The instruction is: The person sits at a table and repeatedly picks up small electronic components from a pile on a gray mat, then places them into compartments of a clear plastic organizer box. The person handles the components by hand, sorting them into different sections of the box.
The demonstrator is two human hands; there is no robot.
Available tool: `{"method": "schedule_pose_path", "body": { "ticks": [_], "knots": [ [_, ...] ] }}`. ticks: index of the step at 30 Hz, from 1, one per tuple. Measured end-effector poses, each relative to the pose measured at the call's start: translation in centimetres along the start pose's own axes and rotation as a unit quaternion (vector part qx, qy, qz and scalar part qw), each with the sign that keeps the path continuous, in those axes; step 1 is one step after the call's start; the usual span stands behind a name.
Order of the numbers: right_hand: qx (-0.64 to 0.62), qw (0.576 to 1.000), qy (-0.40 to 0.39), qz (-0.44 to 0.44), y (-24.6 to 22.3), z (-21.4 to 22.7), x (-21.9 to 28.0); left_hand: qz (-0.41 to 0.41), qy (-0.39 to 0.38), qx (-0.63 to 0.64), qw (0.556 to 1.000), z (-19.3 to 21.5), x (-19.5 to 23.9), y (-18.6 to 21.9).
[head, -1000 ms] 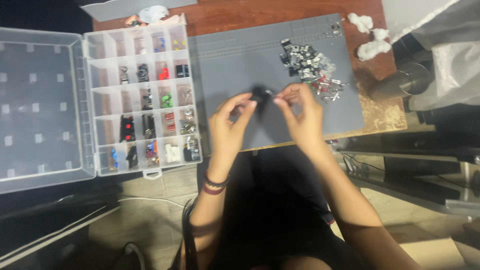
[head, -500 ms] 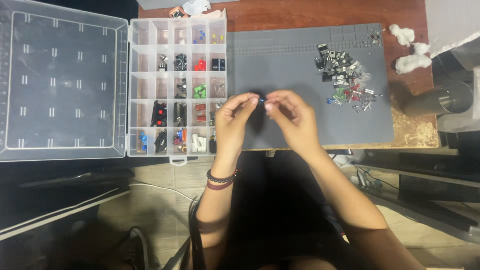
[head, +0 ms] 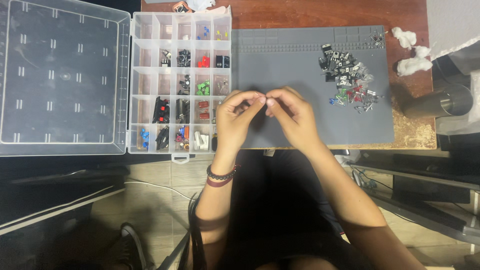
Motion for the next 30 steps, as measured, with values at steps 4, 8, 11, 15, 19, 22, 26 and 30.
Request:
{"method": "schedule_pose_path", "body": {
  "ticks": [4,8,11,15,19,22,26,30],
  "knots": [
    [-0.057,0.998,-0.007,-0.023,1.9,-0.8,0.1,0.02,-0.002,0.018,1.0,0.0,-0.1,-0.4],
    [-0.073,0.997,0.019,0.002,1.8,-1.0,-0.1,-0.012,0.028,0.015,0.999,-0.2,0.1,0.3],
    [-0.04,0.998,0.04,0.038,0.6,-1.2,0.1,-0.051,0.056,-0.016,0.997,-0.4,0.7,1.5],
    [-0.043,0.996,0.058,0.059,0.0,-1.6,0.1,-0.081,0.097,-0.01,0.992,-0.8,1.5,2.2],
    [-0.074,0.994,0.071,0.04,0.7,-2.1,0.5,-0.085,0.109,0.009,0.99,-1.3,2.1,1.5],
    [-0.14,0.985,0.095,-0.024,2.0,-2.6,1.0,-0.062,0.126,0.045,0.989,-1.8,2.4,0.9],
    [-0.219,0.966,0.115,-0.079,3.3,-3.1,1.5,-0.043,0.141,0.111,0.983,-2.5,2.5,-0.1],
    [-0.265,0.951,0.118,-0.107,4.0,-3.2,1.7,-0.032,0.149,0.164,0.975,-3.0,2.5,0.2]
  ]
}}
Point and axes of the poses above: each hand's wrist, its own x-axis away from the middle knuckle, its own z-axis out of the back of the hand, y = z × x, the point moved 6 cm from there along -x, towards the middle knuckle
